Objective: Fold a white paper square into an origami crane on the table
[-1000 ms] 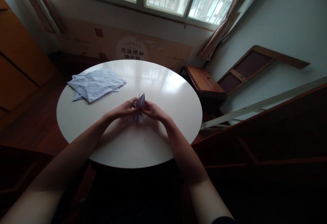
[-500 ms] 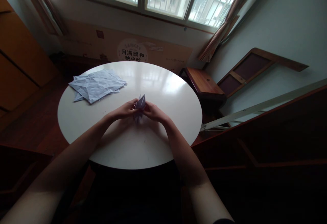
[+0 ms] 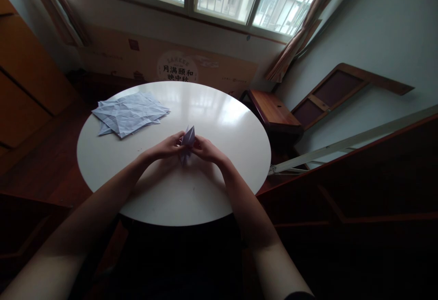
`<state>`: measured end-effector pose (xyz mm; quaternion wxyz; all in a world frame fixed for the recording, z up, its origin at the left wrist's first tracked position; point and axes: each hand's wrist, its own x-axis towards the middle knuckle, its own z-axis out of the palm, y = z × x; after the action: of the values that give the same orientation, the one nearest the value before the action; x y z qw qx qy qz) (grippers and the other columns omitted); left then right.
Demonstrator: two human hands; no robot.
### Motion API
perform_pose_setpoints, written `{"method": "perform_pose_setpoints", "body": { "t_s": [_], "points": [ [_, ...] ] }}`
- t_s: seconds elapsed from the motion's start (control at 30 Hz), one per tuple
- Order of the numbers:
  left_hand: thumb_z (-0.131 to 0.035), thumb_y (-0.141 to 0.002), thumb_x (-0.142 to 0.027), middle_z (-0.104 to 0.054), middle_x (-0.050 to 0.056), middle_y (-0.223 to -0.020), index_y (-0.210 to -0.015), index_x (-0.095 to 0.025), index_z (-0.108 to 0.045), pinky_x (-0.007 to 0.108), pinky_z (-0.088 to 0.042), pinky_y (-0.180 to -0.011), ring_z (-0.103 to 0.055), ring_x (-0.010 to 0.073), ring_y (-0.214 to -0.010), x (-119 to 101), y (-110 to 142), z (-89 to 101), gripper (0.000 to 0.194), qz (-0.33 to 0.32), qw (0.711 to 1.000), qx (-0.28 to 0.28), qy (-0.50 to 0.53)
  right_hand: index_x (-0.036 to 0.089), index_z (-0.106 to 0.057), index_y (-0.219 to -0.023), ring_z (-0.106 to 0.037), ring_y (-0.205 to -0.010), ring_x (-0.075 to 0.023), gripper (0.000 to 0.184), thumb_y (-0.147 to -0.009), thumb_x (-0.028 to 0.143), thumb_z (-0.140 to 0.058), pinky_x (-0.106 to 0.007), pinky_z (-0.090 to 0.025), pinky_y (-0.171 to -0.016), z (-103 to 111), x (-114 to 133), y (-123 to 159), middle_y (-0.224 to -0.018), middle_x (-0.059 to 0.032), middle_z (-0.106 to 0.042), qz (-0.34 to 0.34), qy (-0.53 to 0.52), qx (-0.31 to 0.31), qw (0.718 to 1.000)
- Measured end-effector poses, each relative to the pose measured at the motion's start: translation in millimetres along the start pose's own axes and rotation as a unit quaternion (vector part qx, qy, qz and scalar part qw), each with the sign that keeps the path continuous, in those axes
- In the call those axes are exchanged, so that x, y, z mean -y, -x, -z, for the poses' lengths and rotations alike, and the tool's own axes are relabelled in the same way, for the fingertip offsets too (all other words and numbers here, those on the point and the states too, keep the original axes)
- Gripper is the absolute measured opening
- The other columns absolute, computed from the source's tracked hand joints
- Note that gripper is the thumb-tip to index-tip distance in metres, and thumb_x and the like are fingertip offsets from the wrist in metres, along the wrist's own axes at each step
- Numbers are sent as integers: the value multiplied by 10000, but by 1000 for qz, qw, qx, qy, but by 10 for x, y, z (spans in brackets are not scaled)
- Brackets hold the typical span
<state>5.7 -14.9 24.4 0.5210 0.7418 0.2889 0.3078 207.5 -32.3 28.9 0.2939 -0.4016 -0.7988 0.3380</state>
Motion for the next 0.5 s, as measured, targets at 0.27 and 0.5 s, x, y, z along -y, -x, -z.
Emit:
{"method": "perform_pose_setpoints", "body": {
  "t_s": [0.27,0.5],
  "points": [
    [-710,-820,-410,-687,77,-939,-1048,-146,-536,325,-559,-730,-697,237,-873,22,-1,2,390,2,1000,7,4,125,-632,-1148,-626,-831,-175,316,-849,229,-637,-294,-499,-767,-7,-23,-5,-998,-77,-696,13,-14,0,1000],
    [-721,-813,-420,-696,84,-948,-1059,-150,-553,323,-565,-723,-705,246,-886,15,-1,4,402,-5,1000,4,10,133,-631,-1131,-617,-806,-176,299,-855,248,-635,-306,-502,-754,-12,-35,-6,-963,-74,-692,15,-9,-3,1000]
  ]
}}
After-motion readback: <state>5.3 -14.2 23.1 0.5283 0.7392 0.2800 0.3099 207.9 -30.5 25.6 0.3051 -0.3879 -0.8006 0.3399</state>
